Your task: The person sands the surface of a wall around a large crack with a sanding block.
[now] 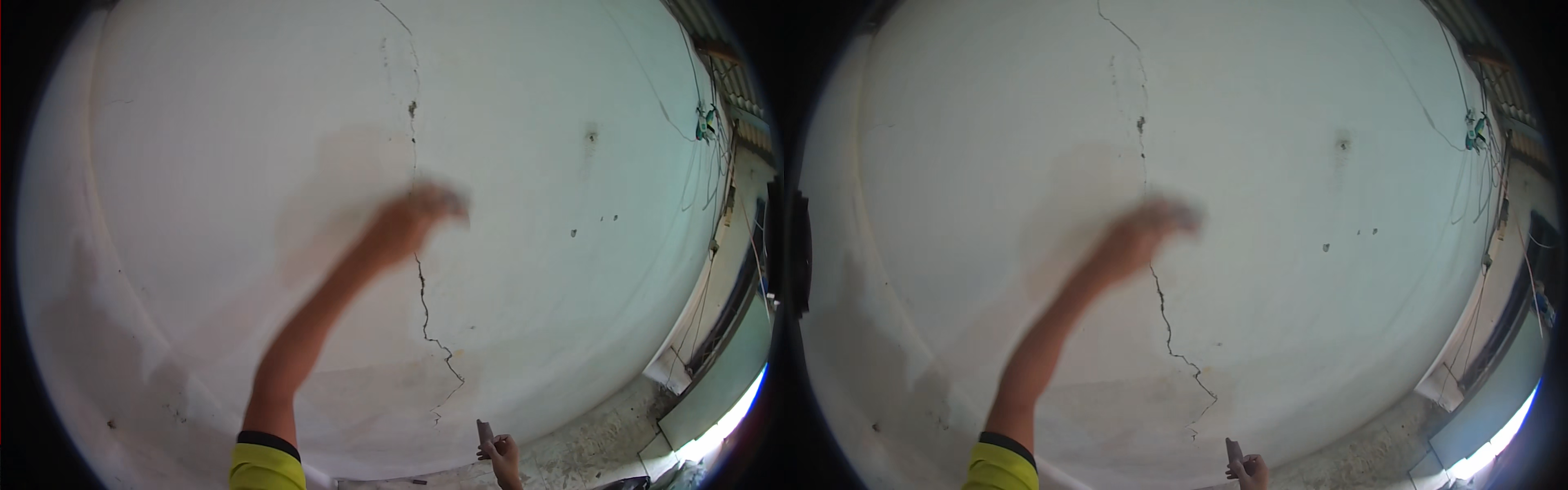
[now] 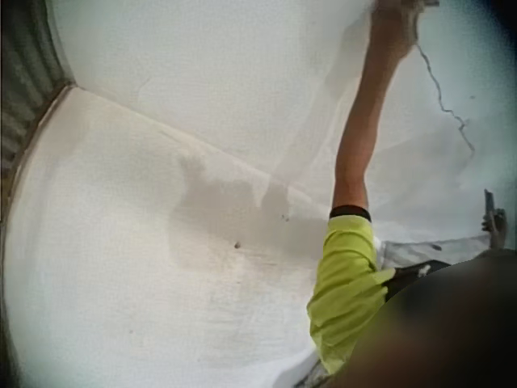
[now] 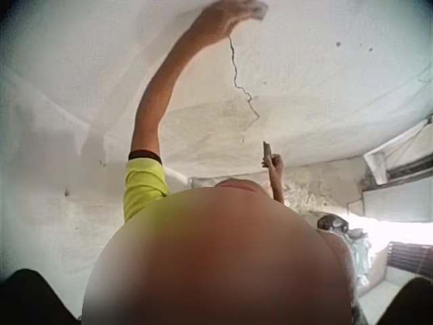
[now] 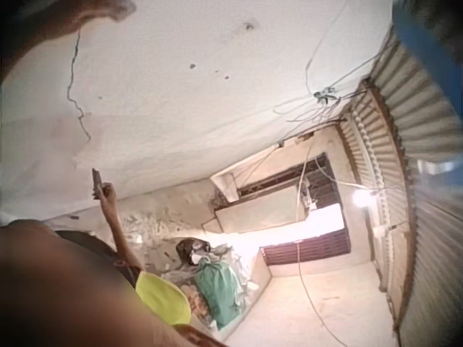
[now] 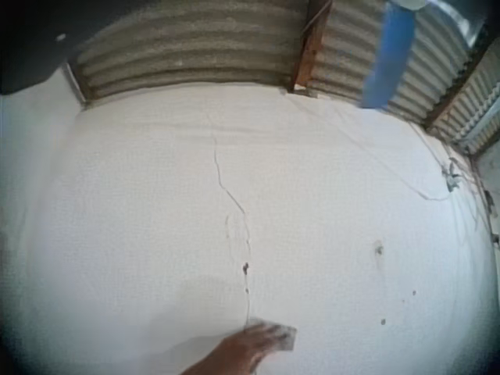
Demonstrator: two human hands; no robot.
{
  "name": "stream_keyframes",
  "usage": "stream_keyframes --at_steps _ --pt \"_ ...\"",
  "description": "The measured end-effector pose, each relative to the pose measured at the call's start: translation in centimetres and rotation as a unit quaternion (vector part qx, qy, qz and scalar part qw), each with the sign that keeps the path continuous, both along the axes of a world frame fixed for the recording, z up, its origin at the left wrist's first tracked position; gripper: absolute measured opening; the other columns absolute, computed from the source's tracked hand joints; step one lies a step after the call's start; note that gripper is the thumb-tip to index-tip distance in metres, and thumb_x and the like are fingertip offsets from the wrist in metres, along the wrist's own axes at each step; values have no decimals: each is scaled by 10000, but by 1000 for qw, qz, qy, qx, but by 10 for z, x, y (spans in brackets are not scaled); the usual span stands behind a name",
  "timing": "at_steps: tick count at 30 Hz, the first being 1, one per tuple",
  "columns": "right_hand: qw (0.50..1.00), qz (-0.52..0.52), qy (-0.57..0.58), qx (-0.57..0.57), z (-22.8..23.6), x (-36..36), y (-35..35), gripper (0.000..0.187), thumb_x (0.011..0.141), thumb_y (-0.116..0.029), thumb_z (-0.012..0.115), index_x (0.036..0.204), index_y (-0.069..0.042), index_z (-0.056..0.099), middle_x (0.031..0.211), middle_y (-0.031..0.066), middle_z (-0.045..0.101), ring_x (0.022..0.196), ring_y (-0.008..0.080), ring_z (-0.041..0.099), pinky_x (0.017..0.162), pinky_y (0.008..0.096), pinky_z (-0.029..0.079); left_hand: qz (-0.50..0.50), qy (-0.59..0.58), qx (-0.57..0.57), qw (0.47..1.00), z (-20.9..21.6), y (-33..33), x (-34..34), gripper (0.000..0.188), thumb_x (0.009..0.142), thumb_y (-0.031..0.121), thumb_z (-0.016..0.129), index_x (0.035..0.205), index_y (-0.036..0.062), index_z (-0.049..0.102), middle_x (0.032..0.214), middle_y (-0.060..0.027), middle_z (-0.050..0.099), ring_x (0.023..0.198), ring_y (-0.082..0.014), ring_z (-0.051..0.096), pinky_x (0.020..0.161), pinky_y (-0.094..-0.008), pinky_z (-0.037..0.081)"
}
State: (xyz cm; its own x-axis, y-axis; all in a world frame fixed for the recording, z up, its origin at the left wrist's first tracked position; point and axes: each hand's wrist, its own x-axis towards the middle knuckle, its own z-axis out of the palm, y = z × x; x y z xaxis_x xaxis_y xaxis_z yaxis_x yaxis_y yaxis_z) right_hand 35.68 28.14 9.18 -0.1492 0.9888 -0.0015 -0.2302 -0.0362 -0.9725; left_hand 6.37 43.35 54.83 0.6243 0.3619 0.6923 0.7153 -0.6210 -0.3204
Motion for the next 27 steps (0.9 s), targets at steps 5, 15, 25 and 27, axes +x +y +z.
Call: stream_keyframes --at_steps 5,15,25,27 --pt "1000 -4 -18 15 -4 -1 5 259 994 -261 563 1034 -19 480 885 111 640 745 177 641 630 300 539 -205 -277 -446 826 -297 -59 -12 292 921 72 622 1212 49 636 1165 -106 671 1094 -235 620 969 -375 467" --pt "920 362 -146 30 6 -44 -14 307 945 -241 596 1138 -26 493 821 67 569 751 153 559 678 313 496 -241 -656 -397 595 -439 -220 59 311 984 241 516 910 -31 646 788 -99 656 684 -209 580 794 -377 509" --pt "919 379 -59 90 -12 -107 10 224 968 -159 541 1110 8 588 906 87 632 815 147 593 725 323 508 -53 -703 -293 646 -438 -242 31 248 971 223 601 931 -20 629 875 -97 659 743 -173 585 728 -327 509" --pt "927 359 -45 96 10 -114 1 220 970 -152 536 1107 8 599 917 89 638 818 148 597 731 325 510 -20 -705 -288 648 -432 -254 32 240 969 219 618 936 -18 626 892 -96 659 754 -165 586 715 -318 509"
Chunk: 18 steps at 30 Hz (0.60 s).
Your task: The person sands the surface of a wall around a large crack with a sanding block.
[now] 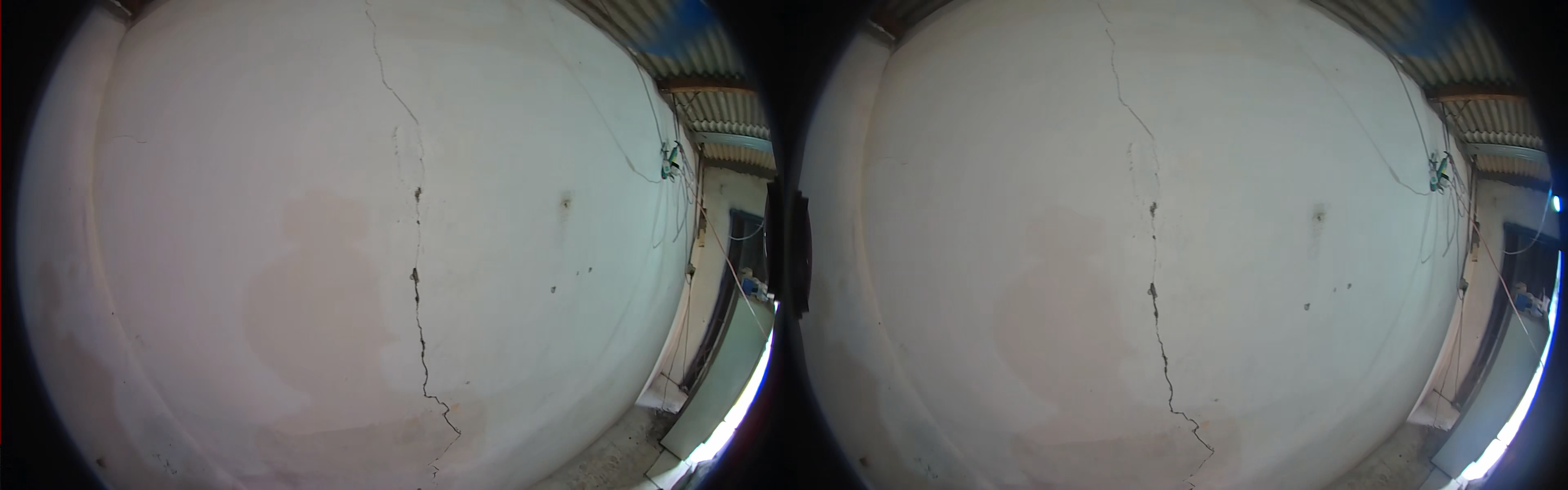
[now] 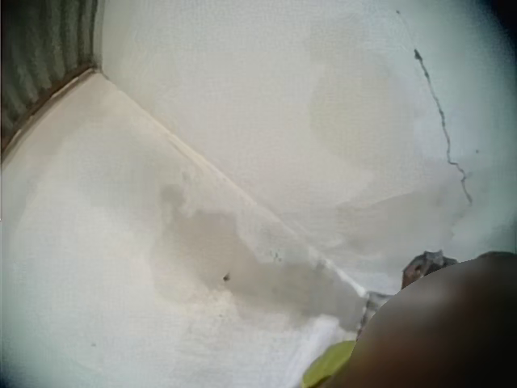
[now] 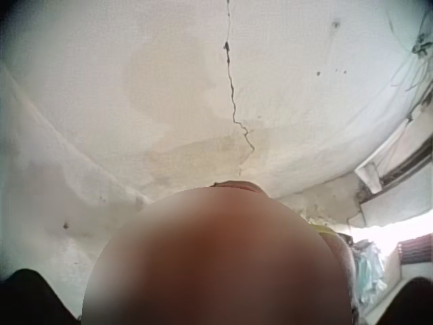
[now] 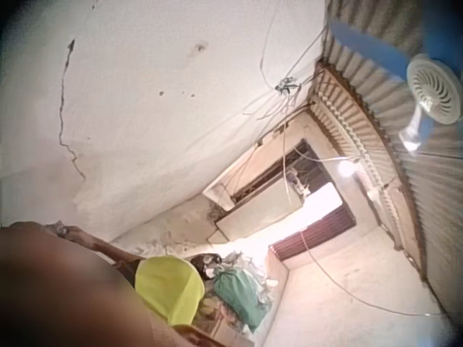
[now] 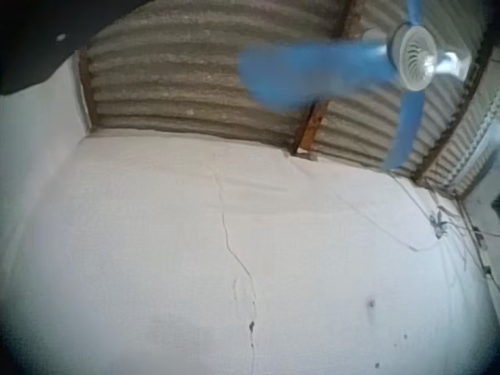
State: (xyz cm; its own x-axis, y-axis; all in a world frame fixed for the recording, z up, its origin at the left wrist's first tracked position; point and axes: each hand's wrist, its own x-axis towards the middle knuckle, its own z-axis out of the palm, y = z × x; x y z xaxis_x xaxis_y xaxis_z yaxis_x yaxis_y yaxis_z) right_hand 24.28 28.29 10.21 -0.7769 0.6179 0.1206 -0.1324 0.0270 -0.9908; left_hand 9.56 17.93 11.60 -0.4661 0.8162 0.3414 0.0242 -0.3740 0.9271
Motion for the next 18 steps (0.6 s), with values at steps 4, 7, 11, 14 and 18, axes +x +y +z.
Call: stream_keyframes --at_steps 4,7,11,14,18 --pt "996 -29 45 74 65 -10 -37 213 971 -130 526 1102 5 627 947 96 653 823 161 613 752 328 514 13 -97 -113 989 23 -29 -2 265 950 188 645 1094 -35 636 1022 -98 671 918 -174 616 801 -315 514" --pt "881 -74 103 455 111 -15 -12 202 965 -107 535 1096 7 639 926 101 662 786 182 629 754 331 522 86 6 66 994 -10 -13 -11 256 952 160 637 1139 -15 645 1038 -102 674 983 -174 612 836 -322 514" --pt "813 82 60 573 199 -16 72 398 1029 -184 352 1376 -44 488 1445 22 496 1385 258 389 1155 420 261 247 179 97 947 68 -21 -14 257 977 170 567 1090 -45 652 996 -141 692 884 -223 633 904 -389 487" --pt "695 -184 92 689 328 13 134 391 977 -78 362 1299 -28 578 1357 111 570 1214 280 550 1059 375 390 319 157 34 934 55 -38 -34 370 997 266 546 1068 -82 648 900 -139 692 756 -250 637 955 -455 466" --pt "443 -599 189 640 469 39 178 391 800 191 495 1100 2 662 1133 102 696 1002 282 667 856 354 516 246 208 132 937 36 -55 -40 343 1020 239 506 1154 -66 588 794 -106 647 685 -203 568 901 -445 489"
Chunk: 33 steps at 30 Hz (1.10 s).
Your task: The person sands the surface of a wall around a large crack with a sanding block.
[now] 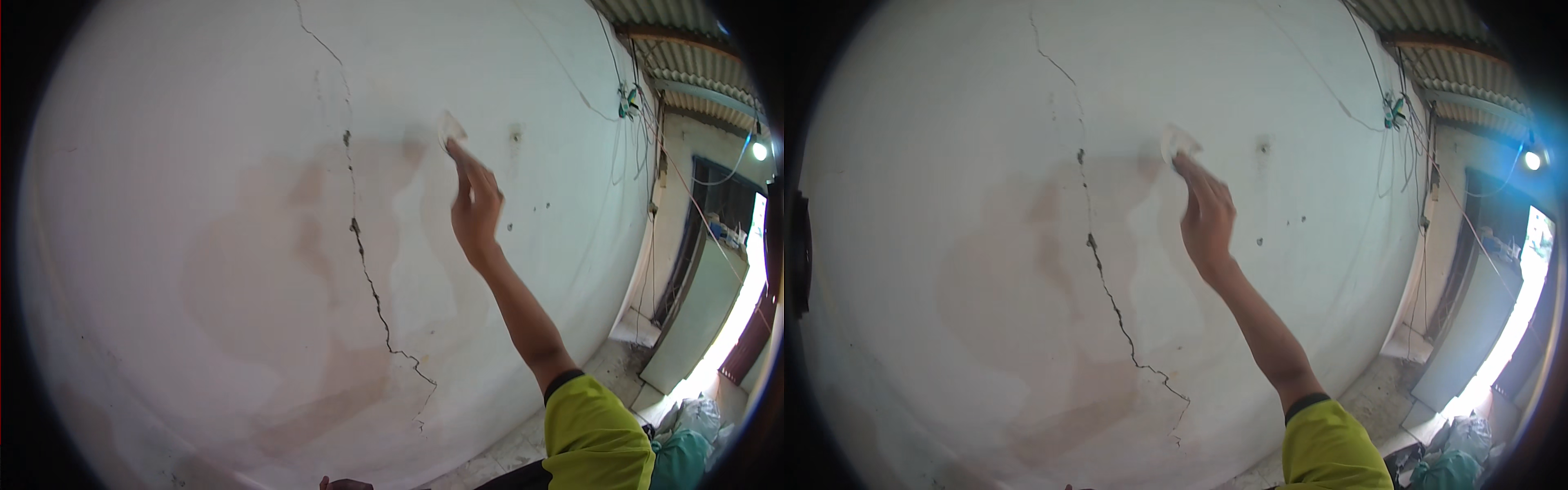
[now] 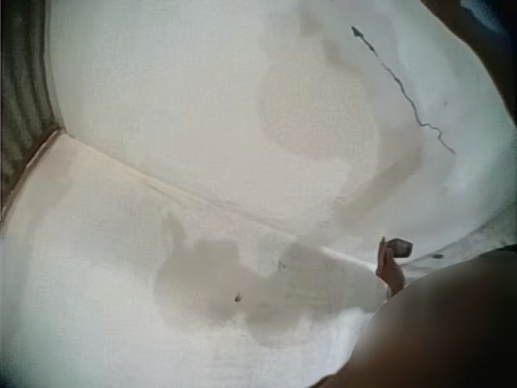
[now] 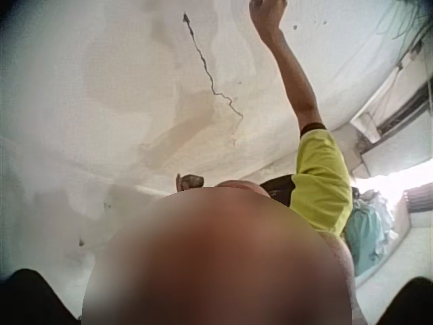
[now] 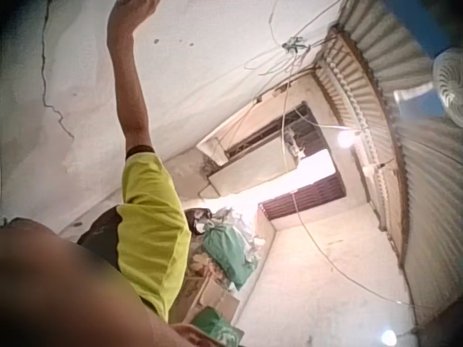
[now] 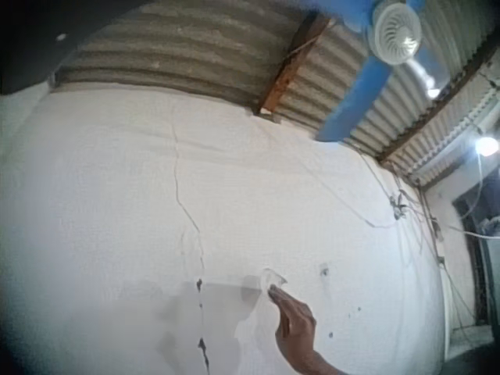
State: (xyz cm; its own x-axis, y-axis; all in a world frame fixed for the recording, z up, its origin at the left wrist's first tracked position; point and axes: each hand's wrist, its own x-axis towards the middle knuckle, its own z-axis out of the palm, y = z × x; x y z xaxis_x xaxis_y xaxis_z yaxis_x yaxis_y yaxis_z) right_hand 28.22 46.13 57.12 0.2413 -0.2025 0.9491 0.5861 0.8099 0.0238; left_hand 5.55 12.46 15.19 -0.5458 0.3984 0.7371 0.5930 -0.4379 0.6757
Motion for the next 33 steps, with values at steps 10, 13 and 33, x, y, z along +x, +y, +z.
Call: stream_keyframes --at_steps 10,13,33 --pt "965 -93 -239 51 -80 24 78 339 775 -10 615 1104 -61 678 1236 81 648 1204 268 584 1033 425 462 -12 -261 -83 962 -54 -16 23 406 1056 263 385 1370 7 396 796 -102 603 650 -209 562 716 -402 569" --pt "996 -52 -67 -34 -131 44 92 453 728 97 558 1149 -35 663 1231 137 649 1224 327 567 1057 471 418 -63 -315 -81 944 -55 -7 27 404 1051 239 406 1377 0 415 839 -107 623 690 -206 569 709 -390 561" --pt "691 51 215 -688 -606 120 -122 194 926 -194 594 942 -2 565 657 148 556 581 226 519 545 380 407 -93 -369 -196 904 -2 64 71 330 912 39 601 1173 28 399 1167 -91 530 1107 -205 522 943 -367 445"
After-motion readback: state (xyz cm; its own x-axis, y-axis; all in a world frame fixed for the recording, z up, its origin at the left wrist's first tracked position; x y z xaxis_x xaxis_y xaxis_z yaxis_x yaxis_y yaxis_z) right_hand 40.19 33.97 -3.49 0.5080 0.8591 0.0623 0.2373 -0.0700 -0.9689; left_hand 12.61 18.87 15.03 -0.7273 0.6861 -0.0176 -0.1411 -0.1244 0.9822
